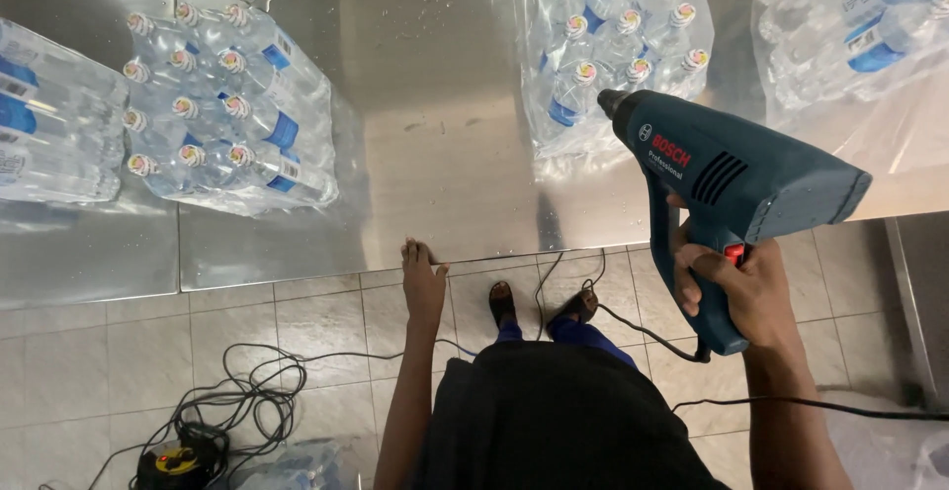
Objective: The person uses a heat gun to shrink-wrap a pack of bottled water on a stainless steel table. The person holds the heat gun in the right hand and moves it along the plastic wrap while the left hand occasionally steadies the pack. The plastic visibly tightens around the bottles as heat is applied.
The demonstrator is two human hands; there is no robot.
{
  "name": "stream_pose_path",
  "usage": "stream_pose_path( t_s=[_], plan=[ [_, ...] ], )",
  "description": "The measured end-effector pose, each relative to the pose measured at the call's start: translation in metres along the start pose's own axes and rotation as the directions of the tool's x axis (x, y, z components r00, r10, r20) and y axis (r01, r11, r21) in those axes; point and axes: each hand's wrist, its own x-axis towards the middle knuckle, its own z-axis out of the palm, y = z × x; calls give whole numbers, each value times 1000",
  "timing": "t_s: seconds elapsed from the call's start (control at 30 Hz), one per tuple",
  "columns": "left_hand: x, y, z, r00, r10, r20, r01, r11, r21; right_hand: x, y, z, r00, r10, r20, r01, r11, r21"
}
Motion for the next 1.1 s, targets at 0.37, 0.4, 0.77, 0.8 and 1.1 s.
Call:
stream_pose_path(
  t_s=[0.37,0.4,0.77,0.8,1.1],
  plan=[
    [2,-5,3,999,48,-17,-49,998,-27,-5,20,15,993,92,-77,-84,992,93],
    [3,-5,3,999,37,-6,-37,999,2,-6,22,15,995,80,-58,-74,993,96],
    [1,-14,12,997,78,-25,-77,995,58,-13,40,25,990,117,-83,-109,989,96],
    [1,-15,13,996,84,-27,-82,994,69,-14,44,25,991,105,-78,-98,991,97],
    [-9,4,-8,999,40,-12,-39,996,85,-21,63,31,988,55,-147,-64,996,-60]
  ],
)
